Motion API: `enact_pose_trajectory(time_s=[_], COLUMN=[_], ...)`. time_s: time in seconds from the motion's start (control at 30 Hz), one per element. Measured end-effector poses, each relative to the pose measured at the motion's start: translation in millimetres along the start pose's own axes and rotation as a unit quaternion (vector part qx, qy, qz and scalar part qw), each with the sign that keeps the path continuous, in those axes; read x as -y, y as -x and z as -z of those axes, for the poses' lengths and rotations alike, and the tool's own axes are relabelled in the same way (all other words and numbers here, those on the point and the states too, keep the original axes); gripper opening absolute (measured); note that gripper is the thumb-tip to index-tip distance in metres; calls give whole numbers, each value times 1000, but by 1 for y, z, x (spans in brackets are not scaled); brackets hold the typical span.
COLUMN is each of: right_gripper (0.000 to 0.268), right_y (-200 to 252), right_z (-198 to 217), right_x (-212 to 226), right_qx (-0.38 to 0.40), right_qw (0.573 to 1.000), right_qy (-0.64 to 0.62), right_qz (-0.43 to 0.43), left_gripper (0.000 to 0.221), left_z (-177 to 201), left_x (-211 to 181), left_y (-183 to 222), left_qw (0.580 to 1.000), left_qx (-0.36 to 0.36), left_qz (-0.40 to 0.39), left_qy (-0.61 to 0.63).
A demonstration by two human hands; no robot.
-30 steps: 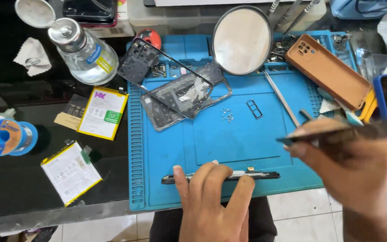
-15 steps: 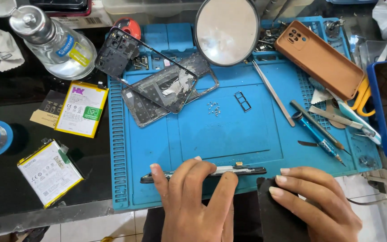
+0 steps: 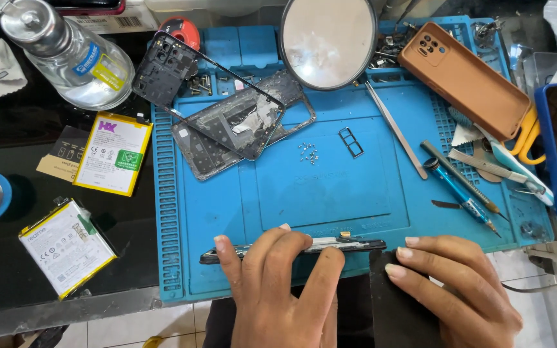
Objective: Disassembling a smartphone by removing the battery and prying the screen from the frame to prepare for replacement.
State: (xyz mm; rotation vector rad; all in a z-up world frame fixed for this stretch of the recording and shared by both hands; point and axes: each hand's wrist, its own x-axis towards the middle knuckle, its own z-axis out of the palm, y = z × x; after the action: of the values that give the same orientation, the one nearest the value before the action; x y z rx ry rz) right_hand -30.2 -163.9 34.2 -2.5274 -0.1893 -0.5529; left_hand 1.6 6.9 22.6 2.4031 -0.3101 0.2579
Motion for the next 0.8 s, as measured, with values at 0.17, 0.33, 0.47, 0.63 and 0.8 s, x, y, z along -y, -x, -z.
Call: enact_pose_trajectory(time_s=[0.17,0.33,0.47,0.63,0.8], right_gripper=[26,27,28,29,35], right_y=[-6,-7,-11,-7,-11], right_z=[0,4,3,9,13], right_x=[5,8,11,9,11], right_qx=[-3,10,1,35,59], right_qw=[1000,999,999,998,996], right_qy=[16,26,26,49,59], right_qz=[20,19,20,19,22], left_gripper=[5,4,4,4,4], left_z=[0,0,1,2,3], left_x=[1,0,0,-1,-4], left_y=[0,1,-1,0,-1], left_qw=[1000,1000,1000,1000,1000], left_qx=[4,0,6,11,5], left_qz=[-5,-1,-3,1,2], left_qy=[-2,-4,-1,2,-4])
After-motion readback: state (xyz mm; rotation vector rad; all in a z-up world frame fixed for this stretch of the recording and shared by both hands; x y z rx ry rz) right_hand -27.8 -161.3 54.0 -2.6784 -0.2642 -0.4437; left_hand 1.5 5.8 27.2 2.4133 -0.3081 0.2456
